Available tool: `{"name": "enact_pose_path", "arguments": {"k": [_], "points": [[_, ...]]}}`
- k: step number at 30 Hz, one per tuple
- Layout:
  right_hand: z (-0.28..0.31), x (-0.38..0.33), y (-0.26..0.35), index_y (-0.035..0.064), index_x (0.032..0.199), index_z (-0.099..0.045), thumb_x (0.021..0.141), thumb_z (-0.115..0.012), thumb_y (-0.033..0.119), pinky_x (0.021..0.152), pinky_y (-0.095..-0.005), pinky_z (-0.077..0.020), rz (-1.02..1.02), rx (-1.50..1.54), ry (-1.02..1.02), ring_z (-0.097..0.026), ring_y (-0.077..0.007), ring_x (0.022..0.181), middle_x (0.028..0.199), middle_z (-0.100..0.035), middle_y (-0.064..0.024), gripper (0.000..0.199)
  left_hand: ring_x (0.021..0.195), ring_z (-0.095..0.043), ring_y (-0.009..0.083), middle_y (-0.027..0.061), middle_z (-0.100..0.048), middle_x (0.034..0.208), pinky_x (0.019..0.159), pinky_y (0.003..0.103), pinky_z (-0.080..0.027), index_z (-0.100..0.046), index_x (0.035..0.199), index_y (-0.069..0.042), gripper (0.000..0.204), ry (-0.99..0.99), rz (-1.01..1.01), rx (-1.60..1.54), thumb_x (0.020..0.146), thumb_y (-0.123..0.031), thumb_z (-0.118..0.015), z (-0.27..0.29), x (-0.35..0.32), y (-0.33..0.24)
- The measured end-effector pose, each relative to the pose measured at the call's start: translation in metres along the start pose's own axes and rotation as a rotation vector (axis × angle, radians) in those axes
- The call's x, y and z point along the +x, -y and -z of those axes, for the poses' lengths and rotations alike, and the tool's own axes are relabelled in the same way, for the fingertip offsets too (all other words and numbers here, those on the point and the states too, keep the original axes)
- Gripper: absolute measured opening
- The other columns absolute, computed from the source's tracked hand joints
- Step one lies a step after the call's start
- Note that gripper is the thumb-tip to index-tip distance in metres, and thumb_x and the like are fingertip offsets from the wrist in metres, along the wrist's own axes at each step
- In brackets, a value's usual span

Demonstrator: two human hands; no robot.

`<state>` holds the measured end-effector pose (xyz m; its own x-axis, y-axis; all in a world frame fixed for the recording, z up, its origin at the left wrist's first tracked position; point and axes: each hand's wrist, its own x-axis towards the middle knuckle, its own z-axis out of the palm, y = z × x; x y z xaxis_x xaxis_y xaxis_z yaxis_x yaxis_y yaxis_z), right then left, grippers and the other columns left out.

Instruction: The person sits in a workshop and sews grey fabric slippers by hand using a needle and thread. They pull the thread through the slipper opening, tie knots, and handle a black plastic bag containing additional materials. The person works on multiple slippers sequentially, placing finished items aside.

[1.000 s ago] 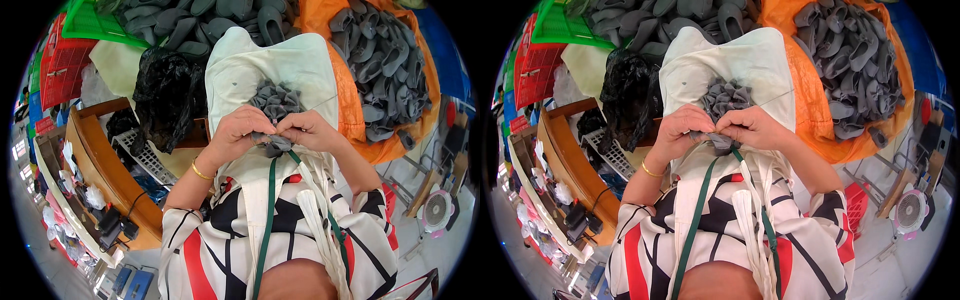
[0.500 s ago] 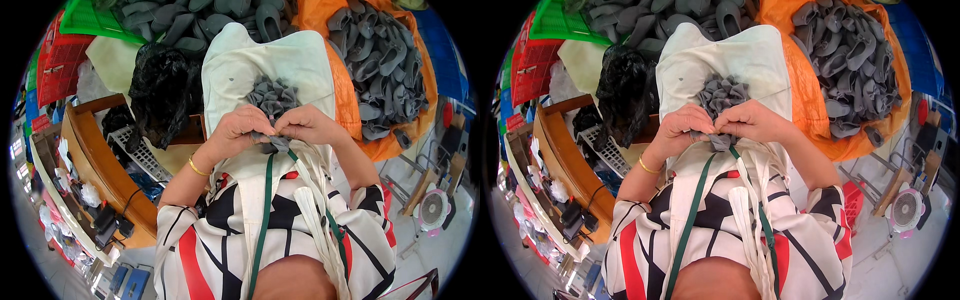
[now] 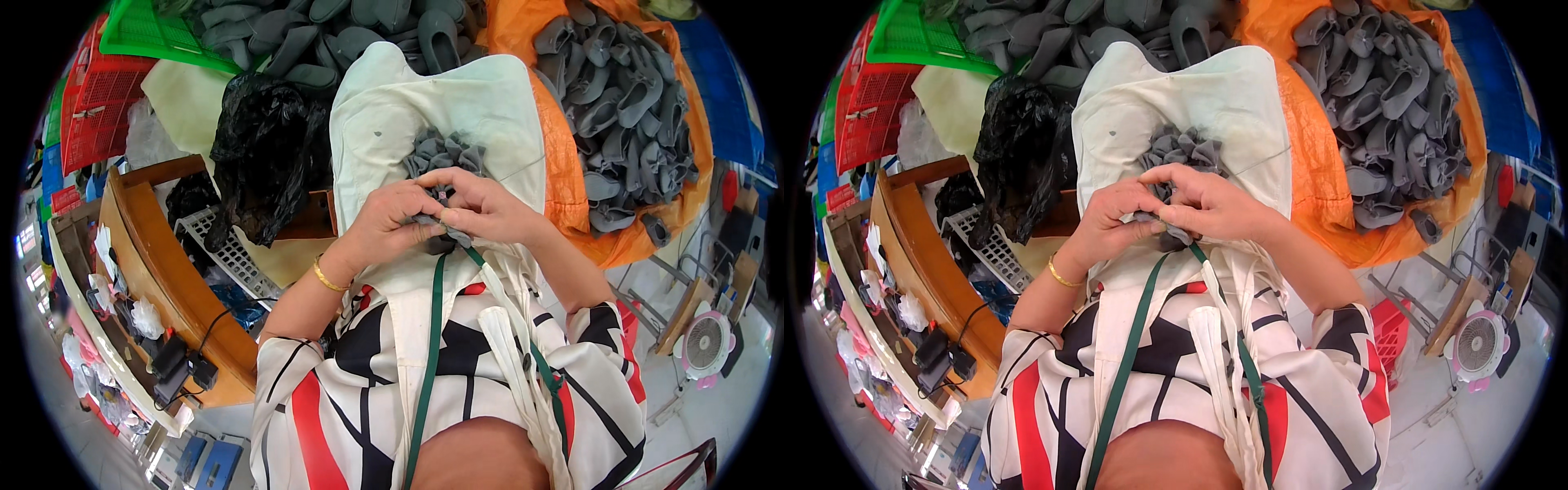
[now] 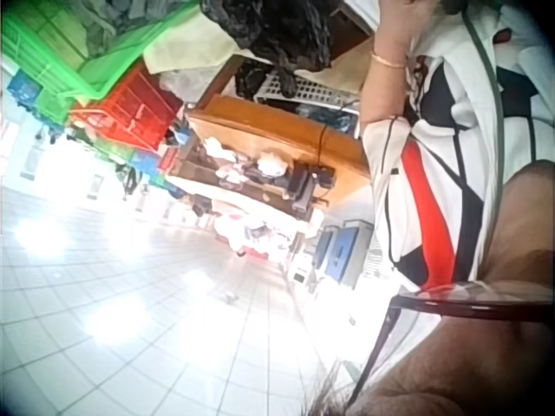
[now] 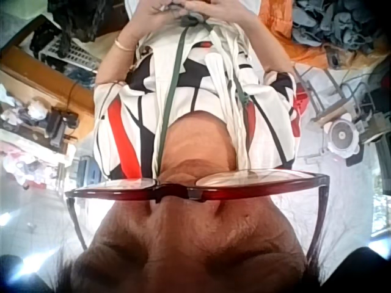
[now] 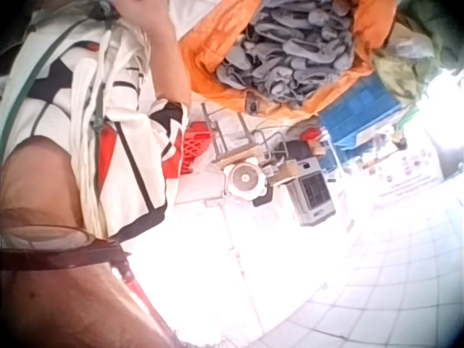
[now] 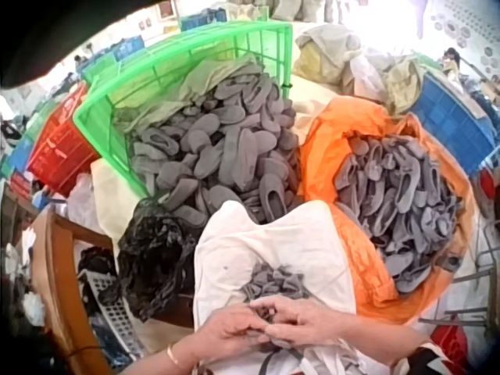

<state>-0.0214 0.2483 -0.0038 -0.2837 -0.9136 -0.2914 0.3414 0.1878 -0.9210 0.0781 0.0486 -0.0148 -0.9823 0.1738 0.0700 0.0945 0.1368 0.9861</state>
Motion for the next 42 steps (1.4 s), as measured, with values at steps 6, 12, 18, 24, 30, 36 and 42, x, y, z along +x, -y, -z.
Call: {"name": "enact_pose_path", "arguments": {"k": [6, 12, 18, 24, 30, 36, 42], "points": [[0.014, 0.006, -0.006, 0.0068, 0.121, -0.061, 0.093, -0.065, 0.020, 0.061, -0.0246, -0.0442, 0.010, -0.417, -0.288, -0.052, -0.0041, 0.067, 0.075, -0.057, 0.0021, 0.031, 0.068, -0.058, 0.0179, 0.0076, -0.065, 0.078, 0.063, 0.028, -0.047, -0.071, 0.091, -0.003, 0.014, -0.093, 0.247, 0.030, 0.078, -0.007, -0.076, -0.005, 0.003, 0.005], [-0.002, 0.008, 0.005, 0.0102, 0.083, -0.066, 0.080, -0.073, 0.019, 0.058, -0.0336, -0.0483, 0.499, -0.999, -0.460, -0.060, -0.0229, 0.072, 0.072, -0.059, -0.0023, 0.011, 0.067, -0.058, 0.0180, 0.0093, -0.065, 0.078, 0.062, 0.028, -0.047, -0.071, 0.093, -0.001, 0.015, -0.137, 0.232, 0.098, 0.079, -0.006, -0.073, -0.003, 0.009, 0.000], [-0.034, 0.010, 0.030, 0.0091, 0.075, -0.057, 0.084, -0.067, 0.012, 0.055, -0.0305, -0.0474, 0.858, -0.744, -0.409, -0.059, -0.0230, 0.067, 0.070, -0.055, -0.0050, 0.014, 0.071, -0.062, 0.0197, 0.0093, -0.066, 0.079, 0.062, 0.029, -0.048, -0.071, 0.095, -0.003, 0.017, -0.185, 0.099, 0.136, 0.079, -0.006, -0.074, -0.003, 0.006, 0.013], [0.038, -0.041, 0.014, 0.0149, 0.088, -0.047, 0.103, -0.049, 0.026, 0.044, -0.0253, -0.0371, 0.321, 0.532, -0.445, -0.043, -0.0081, 0.046, 0.062, -0.048, 0.0044, 0.019, 0.070, -0.061, 0.0225, 0.0075, -0.063, 0.074, 0.060, 0.032, -0.049, -0.069, 0.090, -0.004, 0.015, -0.284, -0.104, 0.409, 0.076, -0.006, -0.075, 0.018, 0.015, 0.006], [0.180, -0.181, 0.026, 0.0027, 0.084, -0.047, 0.099, -0.052, 0.002, 0.072, -0.0243, -0.0506, 0.846, 0.996, -1.020, -0.030, -0.0082, 0.056, 0.062, -0.030, 0.0030, 0.016, 0.067, -0.059, 0.0244, 0.0067, -0.062, 0.071, 0.058, 0.033, -0.049, -0.068, 0.084, -0.006, 0.014, -0.269, -0.167, 0.613, 0.073, -0.003, -0.075, 0.041, 0.023, 0.008], [0.109, -0.103, 0.039, 0.0073, 0.104, -0.052, 0.097, -0.054, 0.005, 0.095, -0.0381, -0.0503, 0.597, 0.334, -1.249, -0.041, -0.0061, 0.059, 0.069, -0.045, 0.0047, 0.008, 0.063, -0.057, 0.0180, 0.0075, -0.061, 0.072, 0.057, 0.028, -0.047, -0.070, 0.090, -0.003, 0.015, -0.264, -0.138, 0.407, 0.075, -0.002, -0.074, 0.026, 0.054, 0.013], [0.052, -0.008, 0.009, 0.0048, 0.107, -0.062, 0.087, -0.068, 0.007, 0.079, -0.0292, -0.0479, 0.289, -0.330, -0.713, -0.060, -0.0175, 0.085, 0.088, -0.059, -0.0032, 0.021, 0.073, -0.055, 0.0041, -0.0012, -0.064, 0.086, 0.064, 0.021, -0.045, -0.070, 0.096, -0.001, 0.013, -0.079, 0.230, -0.116, 0.087, -0.011, -0.071, 0.024, 0.084, 0.010]]}}
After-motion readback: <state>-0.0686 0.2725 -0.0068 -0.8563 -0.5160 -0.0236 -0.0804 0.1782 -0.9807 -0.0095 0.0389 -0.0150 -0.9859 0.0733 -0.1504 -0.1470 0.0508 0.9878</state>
